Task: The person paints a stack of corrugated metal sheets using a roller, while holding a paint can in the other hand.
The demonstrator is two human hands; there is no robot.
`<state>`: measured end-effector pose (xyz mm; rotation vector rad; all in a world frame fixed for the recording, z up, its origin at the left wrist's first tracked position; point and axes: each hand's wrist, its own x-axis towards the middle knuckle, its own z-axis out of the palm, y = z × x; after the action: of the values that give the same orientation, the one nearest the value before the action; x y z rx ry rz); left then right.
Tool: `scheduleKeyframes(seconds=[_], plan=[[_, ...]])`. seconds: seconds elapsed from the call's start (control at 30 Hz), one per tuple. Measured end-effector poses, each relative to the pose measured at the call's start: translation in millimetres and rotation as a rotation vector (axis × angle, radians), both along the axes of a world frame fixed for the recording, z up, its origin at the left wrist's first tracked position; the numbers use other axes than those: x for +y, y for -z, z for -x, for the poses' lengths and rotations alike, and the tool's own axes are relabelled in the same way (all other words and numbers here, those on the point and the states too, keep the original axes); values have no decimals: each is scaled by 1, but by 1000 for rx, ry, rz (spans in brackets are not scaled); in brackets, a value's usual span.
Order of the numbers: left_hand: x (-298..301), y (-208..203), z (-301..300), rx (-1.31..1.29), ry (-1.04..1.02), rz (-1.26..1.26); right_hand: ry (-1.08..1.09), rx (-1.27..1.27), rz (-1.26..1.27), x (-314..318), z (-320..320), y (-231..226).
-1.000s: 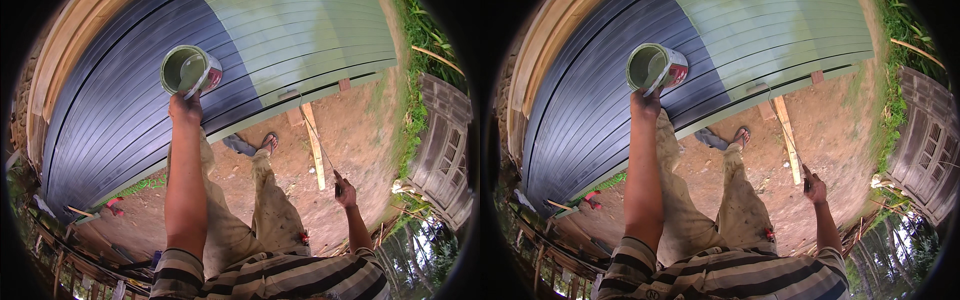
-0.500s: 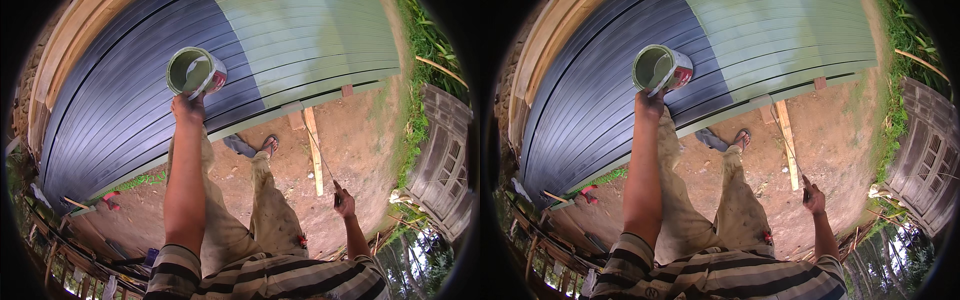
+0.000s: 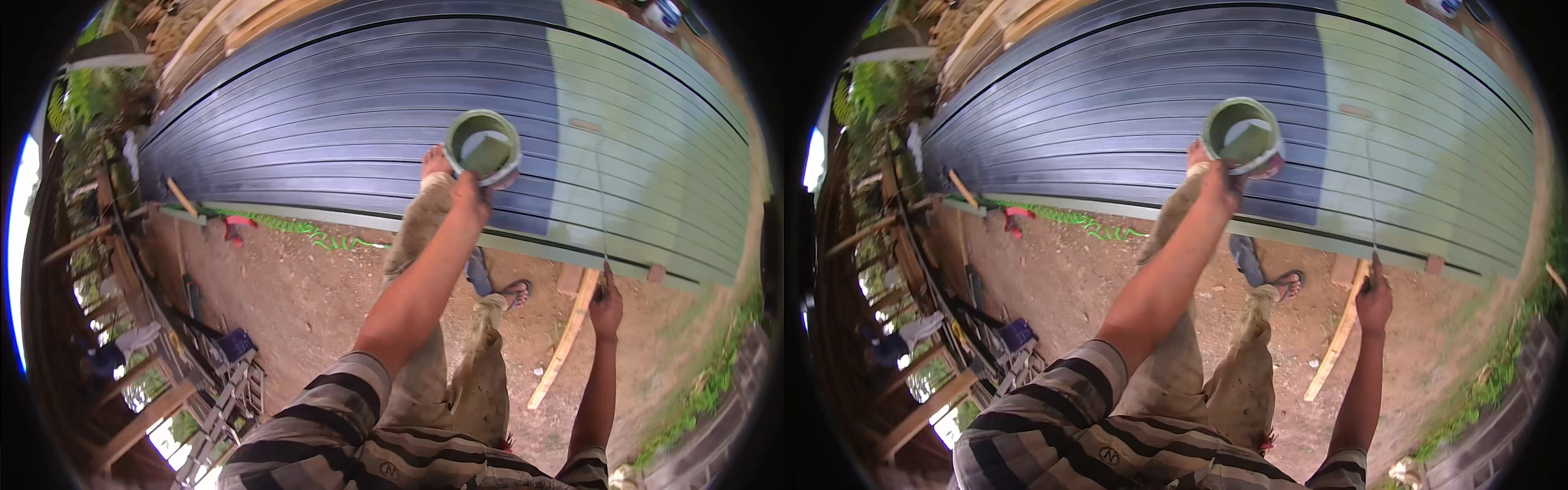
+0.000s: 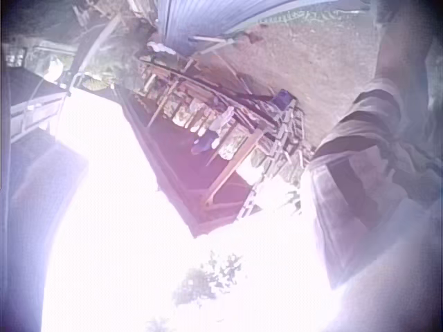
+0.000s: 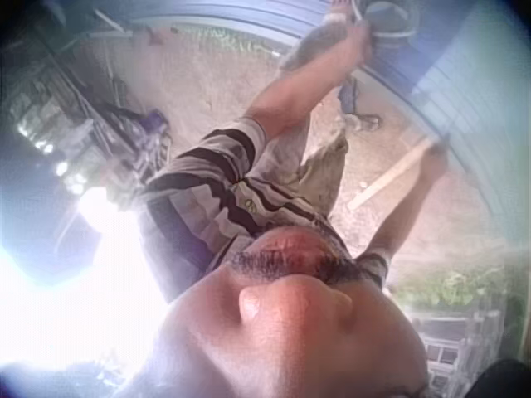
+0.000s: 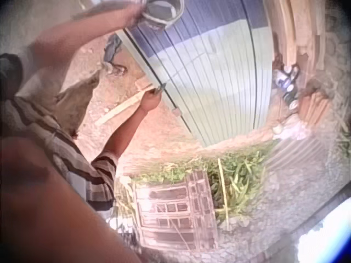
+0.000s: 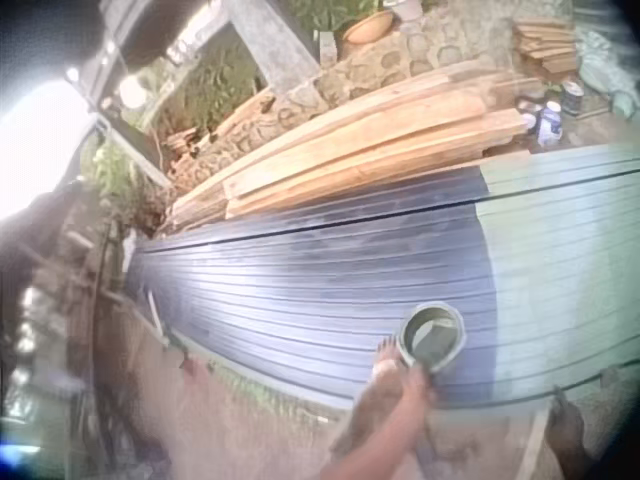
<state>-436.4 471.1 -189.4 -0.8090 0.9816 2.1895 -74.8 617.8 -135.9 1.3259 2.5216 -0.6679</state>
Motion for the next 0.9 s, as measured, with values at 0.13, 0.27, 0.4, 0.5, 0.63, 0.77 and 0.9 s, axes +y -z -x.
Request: scheduleKeyframes(seconds=[0.13, 0.27, 0.4, 0.5, 0.63, 0.77, 0.9], plan=[[38, 65, -28, -56, 12, 186, 12, 234, 28, 94, 21, 96], [27, 49, -34, -102, 15, 177, -58, 209, 12, 156, 76, 139], [24, 54, -40, -105, 14, 137, -32, 184, 79, 142, 77, 152], [37, 49, -36, -42, 34, 134, -184, 185, 37, 125, 14, 175], [45, 50, -33, 12, -32, 207, -166, 176, 102, 76, -16, 140], [63, 30, -8, -22, 40, 253, -107, 178, 109, 56, -16, 121], [69, 24, 13, -40, 81, 268, -88, 180, 120, 49, -9, 111]])
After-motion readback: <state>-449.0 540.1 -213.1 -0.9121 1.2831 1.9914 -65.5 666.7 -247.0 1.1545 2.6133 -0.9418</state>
